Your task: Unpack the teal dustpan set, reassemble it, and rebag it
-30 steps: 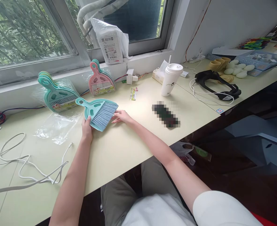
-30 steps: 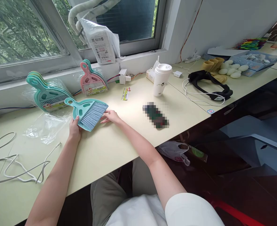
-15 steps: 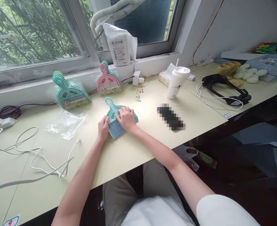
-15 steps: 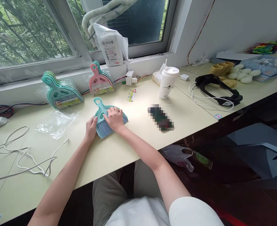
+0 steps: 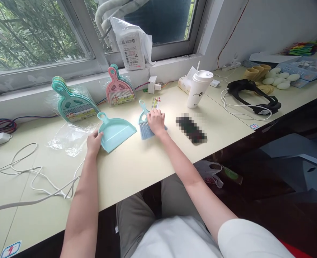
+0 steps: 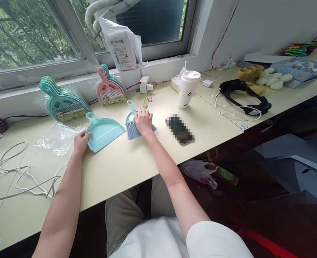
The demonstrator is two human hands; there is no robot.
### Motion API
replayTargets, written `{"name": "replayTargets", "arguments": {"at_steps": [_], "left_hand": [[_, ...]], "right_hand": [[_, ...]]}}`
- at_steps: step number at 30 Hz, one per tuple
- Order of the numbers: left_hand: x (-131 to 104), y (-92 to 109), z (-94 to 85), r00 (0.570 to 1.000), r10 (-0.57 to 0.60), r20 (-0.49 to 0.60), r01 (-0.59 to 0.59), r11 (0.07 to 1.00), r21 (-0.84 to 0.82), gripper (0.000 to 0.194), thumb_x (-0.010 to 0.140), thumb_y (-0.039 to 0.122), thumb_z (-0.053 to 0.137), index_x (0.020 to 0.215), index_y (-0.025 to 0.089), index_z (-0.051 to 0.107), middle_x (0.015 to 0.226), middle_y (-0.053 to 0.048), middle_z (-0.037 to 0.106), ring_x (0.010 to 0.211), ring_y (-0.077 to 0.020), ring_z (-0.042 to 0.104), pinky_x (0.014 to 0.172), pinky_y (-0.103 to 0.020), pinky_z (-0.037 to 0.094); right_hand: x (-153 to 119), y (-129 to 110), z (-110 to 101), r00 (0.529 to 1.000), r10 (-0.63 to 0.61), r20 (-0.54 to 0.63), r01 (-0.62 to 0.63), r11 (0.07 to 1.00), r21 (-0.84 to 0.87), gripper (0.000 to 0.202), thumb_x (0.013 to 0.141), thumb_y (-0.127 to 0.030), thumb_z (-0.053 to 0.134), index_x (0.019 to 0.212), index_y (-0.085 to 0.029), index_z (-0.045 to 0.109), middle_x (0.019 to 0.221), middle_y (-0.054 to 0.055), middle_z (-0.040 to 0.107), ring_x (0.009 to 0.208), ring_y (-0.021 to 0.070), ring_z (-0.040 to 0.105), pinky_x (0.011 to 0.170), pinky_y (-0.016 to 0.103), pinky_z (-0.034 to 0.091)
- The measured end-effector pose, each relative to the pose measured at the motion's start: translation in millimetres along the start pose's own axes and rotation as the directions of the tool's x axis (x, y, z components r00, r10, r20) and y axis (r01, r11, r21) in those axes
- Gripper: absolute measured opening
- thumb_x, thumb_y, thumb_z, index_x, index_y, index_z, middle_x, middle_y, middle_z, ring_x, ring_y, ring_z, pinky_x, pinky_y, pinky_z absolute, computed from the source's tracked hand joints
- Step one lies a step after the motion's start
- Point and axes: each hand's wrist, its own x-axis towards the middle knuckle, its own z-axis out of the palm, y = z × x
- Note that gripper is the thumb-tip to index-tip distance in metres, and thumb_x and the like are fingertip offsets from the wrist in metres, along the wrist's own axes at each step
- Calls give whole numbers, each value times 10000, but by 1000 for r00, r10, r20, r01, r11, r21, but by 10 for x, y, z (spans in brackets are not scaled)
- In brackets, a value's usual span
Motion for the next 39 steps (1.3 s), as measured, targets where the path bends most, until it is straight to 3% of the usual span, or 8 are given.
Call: {"name": "replayTargets", "arguments": {"at_steps": [4, 8, 14, 20, 25, 29, 39], "left_hand": [[-31, 66, 16, 999, 52, 15, -53, 990, 129, 283, 810, 385, 540, 861, 169, 717, 909, -65, 679, 827, -216, 593, 798, -323, 452], [-74, 132, 40, 991, 136, 16, -137, 981, 135, 393, 906, 388, 413, 974, 177, 738, 998, -92, 680, 908, -224, 621, 880, -337, 462], [-114, 169, 20, 995, 99, -24, -96, 988, 119, 350, 890, 404, 460, 1014, 179, 697, 985, -85, 685, 776, -193, 605, 788, -317, 462], [-133, 217, 12, 998, 29, 52, -39, 980, 196, 250, 822, 440, 560, 844, 207, 647, 885, -49, 689, 740, -189, 578, 687, -292, 397], [-162, 235, 14, 993, 24, 115, -57, 954, 295, 282, 814, 450, 539, 685, 207, 601, 707, -27, 601, 693, -176, 508, 618, -283, 322], [-212, 266, 39, 988, 74, 134, -110, 950, 293, 284, 793, 420, 518, 612, 201, 530, 648, -24, 546, 640, -163, 453, 596, -286, 289], [-370, 409, 99, 963, 166, 213, -227, 927, 299, 327, 801, 417, 487, 559, 205, 429, 576, -23, 453, 607, -160, 396, 584, -291, 262]], "right_hand": [[6, 140, 171, 994, 38, 98, -21, 985, -171, 284, 984, -254, 427, 1082, -97, 641, 1167, 213, 617, 1117, 340, 483, 934, 469, 351], [-10, 129, 196, 996, 38, 84, -20, 978, -209, 312, 979, -329, 452, 1025, -116, 675, 1150, 206, 627, 1097, 337, 484, 937, 474, 336], [-35, 83, 168, 992, 94, 83, -74, 974, -213, 402, 933, -489, 512, 1031, -139, 682, 1141, 194, 633, 1094, 337, 481, 930, 475, 309], [-38, 42, 158, 980, 144, 137, -117, 975, -187, 380, 891, -467, 540, 1036, -151, 694, 1165, 182, 625, 1112, 331, 467, 919, 460, 300], [-33, 52, 123, 969, 158, 192, -123, 976, -182, 310, 826, -414, 603, 966, -159, 713, 1151, 174, 627, 1096, 325, 470, 911, 455, 308], [-43, 52, 98, 985, 142, 102, -129, 983, -131, 237, 835, -347, 590, 941, -167, 703, 1117, 169, 650, 1086, 321, 484, 913, 456, 320], [-18, -36, -109, 985, 136, -102, -135, 991, 25, 243, 931, -379, 535, 1035, -204, 667, 1159, 133, 663, 1132, 298, 513, 964, 438, 307]]}}
